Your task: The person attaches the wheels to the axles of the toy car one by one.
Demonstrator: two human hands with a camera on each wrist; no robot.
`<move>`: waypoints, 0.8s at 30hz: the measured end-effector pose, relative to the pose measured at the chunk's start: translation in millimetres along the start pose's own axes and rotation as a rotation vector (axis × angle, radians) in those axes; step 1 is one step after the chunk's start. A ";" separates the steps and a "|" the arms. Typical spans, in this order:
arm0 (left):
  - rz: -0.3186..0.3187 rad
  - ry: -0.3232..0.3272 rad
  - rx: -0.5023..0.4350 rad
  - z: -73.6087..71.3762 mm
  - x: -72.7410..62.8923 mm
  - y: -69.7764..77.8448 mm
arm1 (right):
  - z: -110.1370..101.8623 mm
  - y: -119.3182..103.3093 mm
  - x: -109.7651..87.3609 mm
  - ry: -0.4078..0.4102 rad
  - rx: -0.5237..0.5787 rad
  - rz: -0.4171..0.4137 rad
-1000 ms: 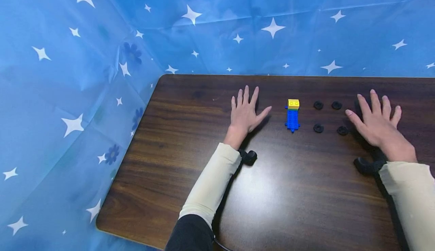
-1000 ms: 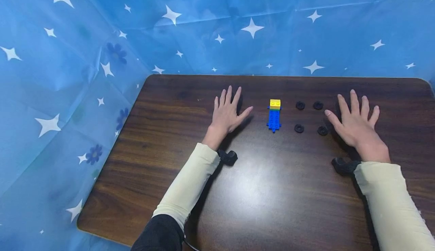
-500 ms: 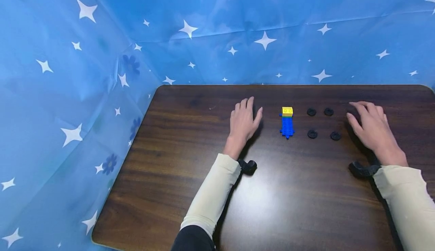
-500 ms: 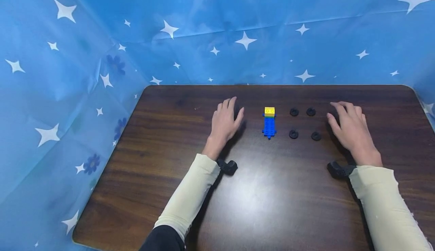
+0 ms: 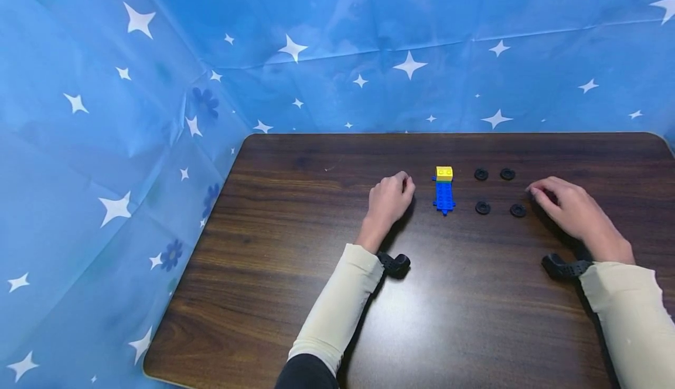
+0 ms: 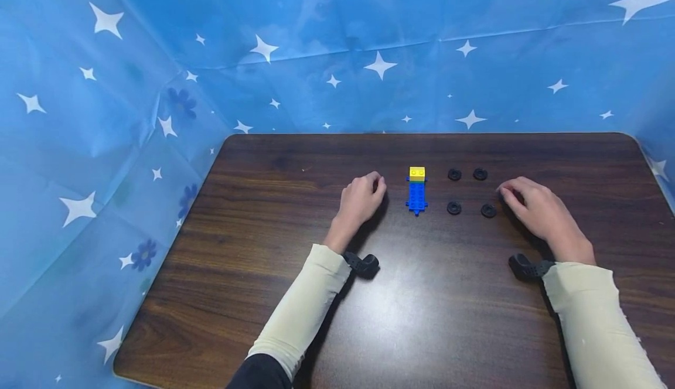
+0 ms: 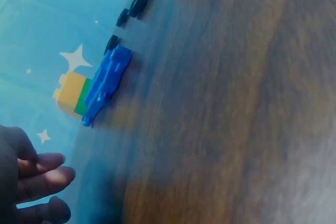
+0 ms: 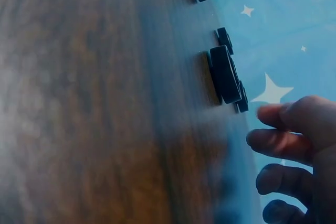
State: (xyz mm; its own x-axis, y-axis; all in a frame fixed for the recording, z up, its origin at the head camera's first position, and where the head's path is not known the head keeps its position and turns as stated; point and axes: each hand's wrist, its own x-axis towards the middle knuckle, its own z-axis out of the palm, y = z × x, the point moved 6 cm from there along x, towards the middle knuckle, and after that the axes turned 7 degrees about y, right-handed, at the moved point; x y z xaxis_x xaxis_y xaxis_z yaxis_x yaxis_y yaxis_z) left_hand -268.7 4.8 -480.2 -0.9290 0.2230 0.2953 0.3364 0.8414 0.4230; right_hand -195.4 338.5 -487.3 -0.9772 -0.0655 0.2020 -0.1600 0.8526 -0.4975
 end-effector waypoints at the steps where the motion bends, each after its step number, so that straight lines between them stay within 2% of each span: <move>1: -0.002 -0.005 0.003 0.8 -0.1 1.0 | 0.4 -1.1 -0.4 -0.003 -0.001 -0.012; 10: 0.003 -0.045 -0.022 5.7 -0.8 11.5 | -0.2 -4.2 -2.8 -0.008 0.002 -0.059; 16: -0.002 -0.060 0.004 8.9 0.4 17.3 | -0.5 -2.4 -5.1 -0.030 -0.014 -0.098; 20: -0.001 -0.077 0.019 9.8 0.4 20.8 | 0.5 -2.2 -6.7 -0.059 -0.026 -0.138; 24: 0.000 -0.113 0.008 12.6 -1.2 23.9 | 0.8 -2.6 -7.2 -0.054 -0.029 -0.205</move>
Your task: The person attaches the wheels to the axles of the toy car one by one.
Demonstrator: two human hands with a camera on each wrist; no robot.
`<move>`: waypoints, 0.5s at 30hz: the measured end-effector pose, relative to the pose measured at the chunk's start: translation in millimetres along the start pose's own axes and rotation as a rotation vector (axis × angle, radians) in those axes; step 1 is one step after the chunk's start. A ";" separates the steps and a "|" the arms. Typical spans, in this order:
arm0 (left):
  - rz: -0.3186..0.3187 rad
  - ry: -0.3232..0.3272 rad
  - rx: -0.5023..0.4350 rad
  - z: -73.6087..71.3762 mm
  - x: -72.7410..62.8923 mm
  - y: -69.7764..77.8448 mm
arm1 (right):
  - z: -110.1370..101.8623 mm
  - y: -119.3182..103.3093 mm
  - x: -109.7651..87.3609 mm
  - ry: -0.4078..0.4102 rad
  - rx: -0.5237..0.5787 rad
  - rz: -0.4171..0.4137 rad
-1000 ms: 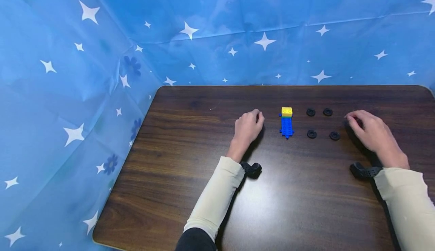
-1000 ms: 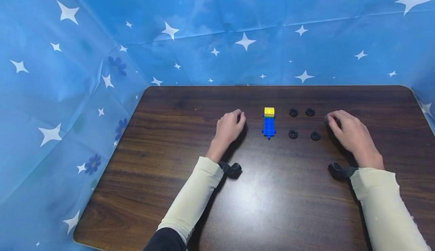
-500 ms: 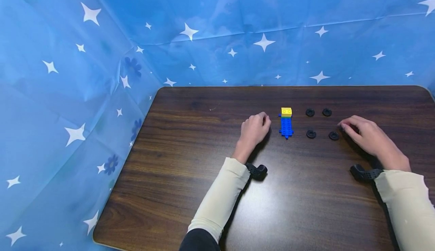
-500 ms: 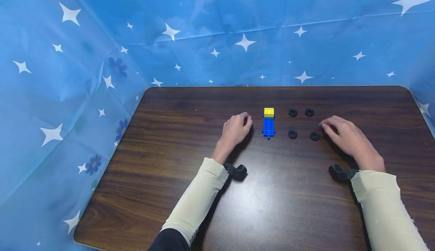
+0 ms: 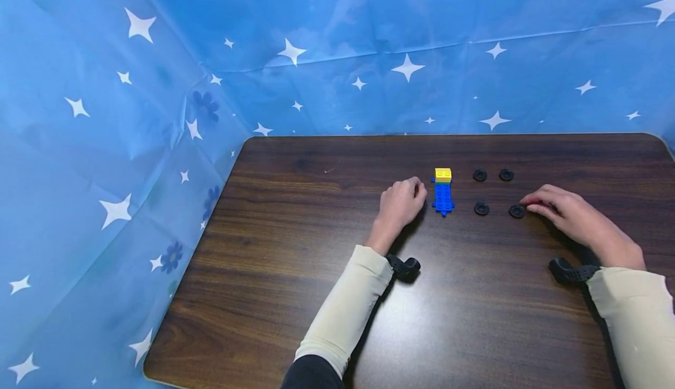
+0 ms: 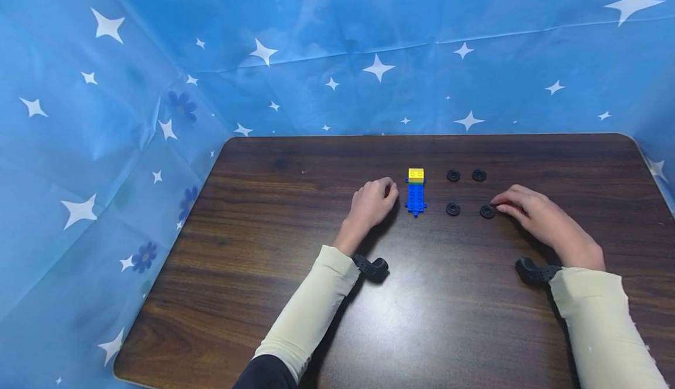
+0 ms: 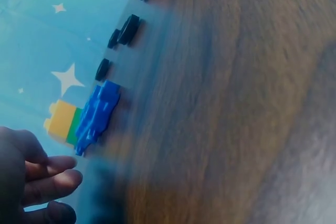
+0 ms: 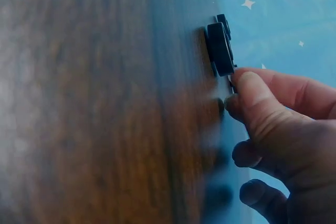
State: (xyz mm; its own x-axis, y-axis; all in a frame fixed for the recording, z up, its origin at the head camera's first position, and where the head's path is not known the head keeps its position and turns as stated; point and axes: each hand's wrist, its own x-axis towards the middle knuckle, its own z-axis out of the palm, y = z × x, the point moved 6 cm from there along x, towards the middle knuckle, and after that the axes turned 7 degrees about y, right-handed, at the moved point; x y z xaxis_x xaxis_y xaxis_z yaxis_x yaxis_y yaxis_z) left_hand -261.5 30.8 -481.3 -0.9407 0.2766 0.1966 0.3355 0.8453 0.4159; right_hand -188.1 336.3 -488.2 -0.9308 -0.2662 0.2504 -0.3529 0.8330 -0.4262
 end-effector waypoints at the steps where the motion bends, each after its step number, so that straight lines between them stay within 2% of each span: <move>1: -0.002 -0.008 0.000 1.1 -0.3 0.4 | 0.2 -0.1 0.4 0.005 0.003 -0.017; 6: -0.008 -0.027 0.009 5.6 -0.2 3.1 | 1.0 -1.2 2.6 0.015 0.017 -0.089; 15: -0.014 -0.042 0.032 10.3 0.4 7.2 | 0.5 -4.8 7.5 -0.027 0.021 -0.123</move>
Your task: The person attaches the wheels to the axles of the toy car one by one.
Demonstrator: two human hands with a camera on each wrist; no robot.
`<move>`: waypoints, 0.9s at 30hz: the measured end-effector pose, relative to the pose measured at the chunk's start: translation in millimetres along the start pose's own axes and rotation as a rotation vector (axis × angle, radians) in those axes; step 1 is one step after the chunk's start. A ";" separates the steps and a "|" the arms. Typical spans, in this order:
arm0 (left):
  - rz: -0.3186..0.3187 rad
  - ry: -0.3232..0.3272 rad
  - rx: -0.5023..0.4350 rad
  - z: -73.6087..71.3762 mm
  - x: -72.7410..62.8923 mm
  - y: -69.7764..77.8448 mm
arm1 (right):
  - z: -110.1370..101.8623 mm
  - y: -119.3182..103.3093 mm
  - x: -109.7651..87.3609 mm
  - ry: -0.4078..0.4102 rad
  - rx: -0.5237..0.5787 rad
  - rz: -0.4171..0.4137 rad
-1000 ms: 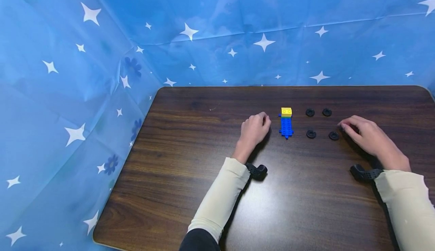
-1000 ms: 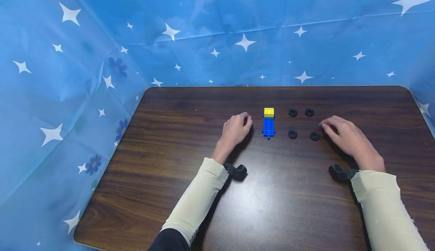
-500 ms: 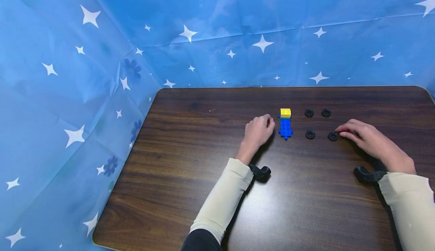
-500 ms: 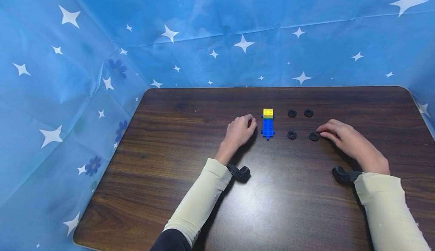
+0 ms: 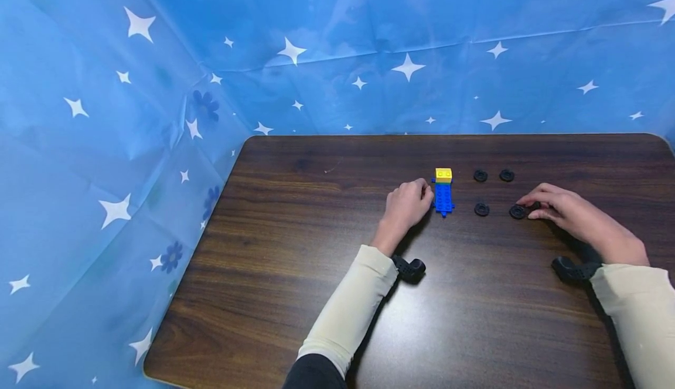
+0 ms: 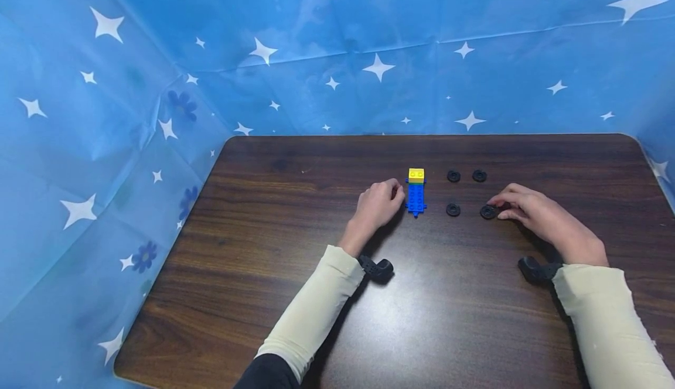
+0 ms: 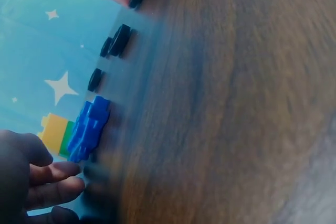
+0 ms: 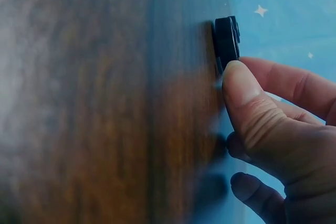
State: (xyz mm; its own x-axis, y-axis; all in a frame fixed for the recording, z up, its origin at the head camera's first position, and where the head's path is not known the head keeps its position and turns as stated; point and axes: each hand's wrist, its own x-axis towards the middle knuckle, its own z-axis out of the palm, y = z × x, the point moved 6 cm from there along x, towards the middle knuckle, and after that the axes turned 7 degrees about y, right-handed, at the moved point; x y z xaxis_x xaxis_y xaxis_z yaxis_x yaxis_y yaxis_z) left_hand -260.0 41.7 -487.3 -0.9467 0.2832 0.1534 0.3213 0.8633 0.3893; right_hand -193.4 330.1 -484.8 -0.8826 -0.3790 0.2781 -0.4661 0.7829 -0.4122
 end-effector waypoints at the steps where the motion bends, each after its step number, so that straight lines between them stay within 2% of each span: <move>1: 0.002 -0.002 0.002 0.4 0.4 0.8 | -0.4 -0.3 0.5 -0.001 0.000 -0.005; 10: 0.010 -0.009 0.027 2.0 3.1 6.6 | -2.7 -5.4 6.6 0.003 -0.018 -0.083; 19: 0.014 -0.013 0.045 1.4 4.9 11.4 | -2.8 -4.9 11.5 -0.027 -0.013 -0.074; 27: -0.055 -0.081 0.076 7.0 4.3 16.5 | 0.9 -5.9 8.2 -0.062 0.002 -0.048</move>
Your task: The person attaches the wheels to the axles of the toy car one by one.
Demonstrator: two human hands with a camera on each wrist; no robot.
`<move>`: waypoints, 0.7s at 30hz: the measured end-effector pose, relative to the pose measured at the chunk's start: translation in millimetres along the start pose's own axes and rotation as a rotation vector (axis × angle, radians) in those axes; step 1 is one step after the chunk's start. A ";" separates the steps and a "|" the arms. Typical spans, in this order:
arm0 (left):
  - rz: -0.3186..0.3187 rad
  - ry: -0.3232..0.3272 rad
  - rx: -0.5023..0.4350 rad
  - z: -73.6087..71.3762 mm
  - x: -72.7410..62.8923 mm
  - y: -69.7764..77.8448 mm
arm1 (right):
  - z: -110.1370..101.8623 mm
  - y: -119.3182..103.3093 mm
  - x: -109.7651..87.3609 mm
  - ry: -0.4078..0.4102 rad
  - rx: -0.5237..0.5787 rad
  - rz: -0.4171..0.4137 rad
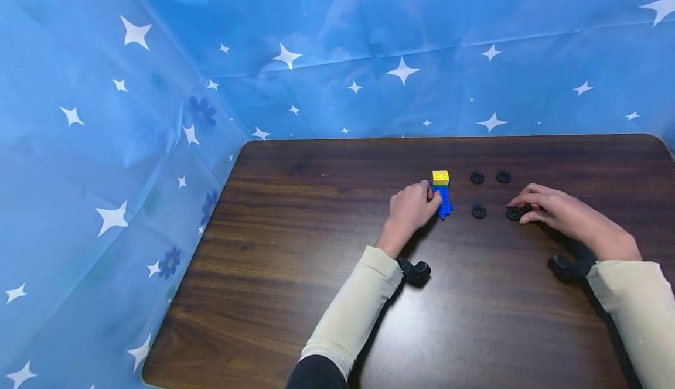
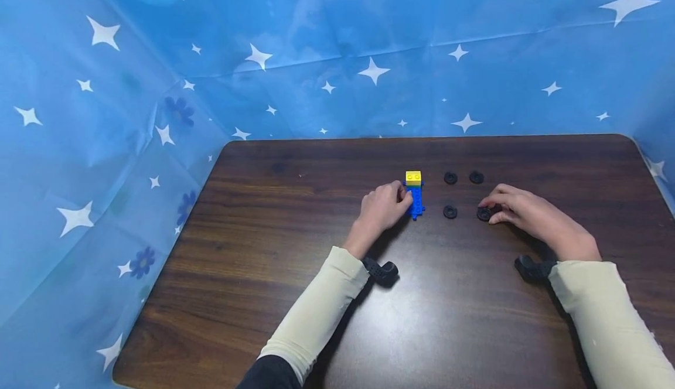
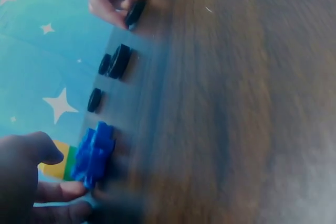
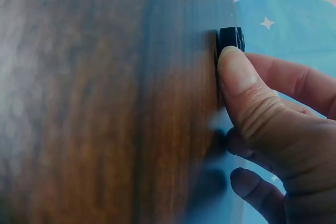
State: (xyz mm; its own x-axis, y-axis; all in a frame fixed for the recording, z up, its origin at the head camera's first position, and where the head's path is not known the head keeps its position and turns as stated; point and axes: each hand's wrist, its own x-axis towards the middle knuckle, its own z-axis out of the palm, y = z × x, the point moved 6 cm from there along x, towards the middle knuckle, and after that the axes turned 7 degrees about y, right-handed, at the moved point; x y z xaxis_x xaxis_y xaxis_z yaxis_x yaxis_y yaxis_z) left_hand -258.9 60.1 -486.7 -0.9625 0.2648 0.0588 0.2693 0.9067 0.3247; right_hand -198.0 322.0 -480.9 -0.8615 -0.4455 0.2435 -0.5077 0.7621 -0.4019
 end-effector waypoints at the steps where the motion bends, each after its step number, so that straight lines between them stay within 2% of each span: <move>1: -0.007 -0.010 0.005 1.0 0.5 1.6 | -0.4 -0.2 -1.0 0.006 0.002 -0.004; 7: -0.065 -0.021 0.089 3.0 6.3 10.1 | -1.9 1.6 -1.9 0.040 -0.018 -0.019; 16: -0.234 -0.096 0.188 5.6 8.4 18.5 | -2.8 1.0 -0.9 0.054 -0.004 -0.031; 21: -0.277 -0.105 0.278 10.7 8.3 21.5 | 0.4 0.8 -1.9 0.034 0.008 -0.011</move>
State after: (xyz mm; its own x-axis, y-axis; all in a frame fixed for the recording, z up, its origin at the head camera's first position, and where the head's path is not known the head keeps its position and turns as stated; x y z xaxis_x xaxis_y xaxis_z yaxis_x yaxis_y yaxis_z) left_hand -260.7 85.3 -489.3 -0.9952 0.0169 -0.0963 0.0125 0.9988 0.0463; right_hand -196.8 323.3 -482.0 -0.8550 -0.4381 0.2776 -0.5177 0.7534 -0.4055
